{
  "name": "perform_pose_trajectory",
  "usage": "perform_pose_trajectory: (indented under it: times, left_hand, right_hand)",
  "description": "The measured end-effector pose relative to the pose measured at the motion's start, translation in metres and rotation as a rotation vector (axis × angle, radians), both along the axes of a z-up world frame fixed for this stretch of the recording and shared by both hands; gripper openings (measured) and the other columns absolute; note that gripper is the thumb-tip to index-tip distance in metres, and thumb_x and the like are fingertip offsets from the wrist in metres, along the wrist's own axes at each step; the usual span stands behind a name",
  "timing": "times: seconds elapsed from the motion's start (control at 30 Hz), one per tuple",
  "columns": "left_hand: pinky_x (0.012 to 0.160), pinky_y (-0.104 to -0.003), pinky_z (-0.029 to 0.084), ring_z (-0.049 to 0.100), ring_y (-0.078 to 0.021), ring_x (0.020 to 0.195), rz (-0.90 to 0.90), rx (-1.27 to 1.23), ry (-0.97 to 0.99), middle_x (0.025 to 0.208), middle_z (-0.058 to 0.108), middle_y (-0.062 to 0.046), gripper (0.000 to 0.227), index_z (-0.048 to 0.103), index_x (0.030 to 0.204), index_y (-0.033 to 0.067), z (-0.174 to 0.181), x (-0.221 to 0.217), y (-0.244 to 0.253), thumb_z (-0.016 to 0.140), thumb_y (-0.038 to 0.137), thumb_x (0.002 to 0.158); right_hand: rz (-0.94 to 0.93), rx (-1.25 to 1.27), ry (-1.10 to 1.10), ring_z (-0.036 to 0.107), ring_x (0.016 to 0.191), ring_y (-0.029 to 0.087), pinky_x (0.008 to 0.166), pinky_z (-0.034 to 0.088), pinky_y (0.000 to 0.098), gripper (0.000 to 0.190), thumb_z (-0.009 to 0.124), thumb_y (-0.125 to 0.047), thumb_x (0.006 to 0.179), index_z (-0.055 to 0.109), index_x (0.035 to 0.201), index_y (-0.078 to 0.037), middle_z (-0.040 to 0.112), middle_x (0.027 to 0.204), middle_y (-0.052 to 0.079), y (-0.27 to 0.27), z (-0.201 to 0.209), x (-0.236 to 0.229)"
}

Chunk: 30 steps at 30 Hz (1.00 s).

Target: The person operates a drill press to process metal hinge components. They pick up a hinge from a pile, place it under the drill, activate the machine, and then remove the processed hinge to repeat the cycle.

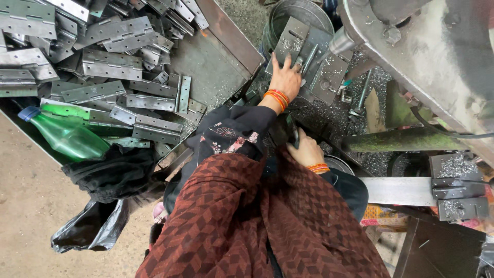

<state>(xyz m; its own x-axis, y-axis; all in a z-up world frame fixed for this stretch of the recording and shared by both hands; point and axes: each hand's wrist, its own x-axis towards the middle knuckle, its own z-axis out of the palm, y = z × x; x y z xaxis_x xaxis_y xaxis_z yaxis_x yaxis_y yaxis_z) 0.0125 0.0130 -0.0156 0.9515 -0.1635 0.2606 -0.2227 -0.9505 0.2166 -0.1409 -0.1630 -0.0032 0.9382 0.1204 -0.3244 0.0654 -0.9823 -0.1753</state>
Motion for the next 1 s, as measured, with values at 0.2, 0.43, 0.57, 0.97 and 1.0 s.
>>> perform_pose_trajectory:
  times: [0.2,0.43,0.57,0.97,1.0]
  left_hand:
    - [0.112,-0.082,0.012,0.035,-0.0388,0.144,-0.006,0.01,-0.084,0.14,0.061,-0.004,0.033,0.077,0.111,0.0112,0.002,-0.001,0.001,0.052,0.025,0.095]
    - [0.113,-0.081,0.013,0.035,-0.0398,0.144,0.013,-0.006,-0.131,0.139,0.062,-0.004,0.033,0.078,0.113,0.0116,0.0,-0.01,0.002,0.054,0.024,0.093]
    - [0.115,-0.081,0.012,0.035,-0.0364,0.146,-0.003,-0.027,-0.032,0.138,0.063,-0.001,0.031,0.079,0.108,0.0119,-0.002,0.002,-0.004,0.053,0.023,0.095]
    - [0.113,-0.082,0.008,0.028,-0.0367,0.149,-0.02,-0.027,-0.038,0.142,0.06,0.0,0.032,0.079,0.107,0.0132,-0.008,0.031,-0.012,0.051,0.025,0.096]
    - [0.113,-0.082,0.008,0.028,-0.0369,0.149,-0.013,-0.008,-0.05,0.143,0.06,0.0,0.033,0.078,0.109,0.0131,-0.007,0.028,-0.011,0.05,0.026,0.096]
  right_hand:
    - [-0.147,0.204,-0.159,0.064,0.109,0.048,0.089,0.053,0.0559,0.081,0.074,-0.038,0.08,0.044,0.151,-0.014,0.067,0.123,0.026,0.014,-0.044,-0.051]
    - [-0.068,0.192,-0.132,0.063,0.11,0.049,0.088,0.053,0.0561,0.079,0.074,-0.039,0.081,0.045,0.149,-0.01,0.066,0.123,0.027,0.0,-0.05,-0.042]
    - [0.025,0.019,-0.043,0.067,0.107,0.048,0.088,0.054,0.057,0.076,0.071,-0.045,0.083,0.048,0.147,-0.011,0.069,0.118,0.026,-0.008,-0.011,-0.009]
    - [-0.136,0.284,-0.235,0.066,0.106,0.048,0.085,0.054,0.0572,0.073,0.074,-0.04,0.081,0.05,0.145,-0.016,0.071,0.118,0.026,0.0,-0.072,-0.051]
    - [-0.133,0.249,-0.187,0.066,0.107,0.048,0.086,0.053,0.0574,0.073,0.074,-0.041,0.082,0.049,0.146,-0.016,0.07,0.117,0.026,-0.002,-0.076,-0.049]
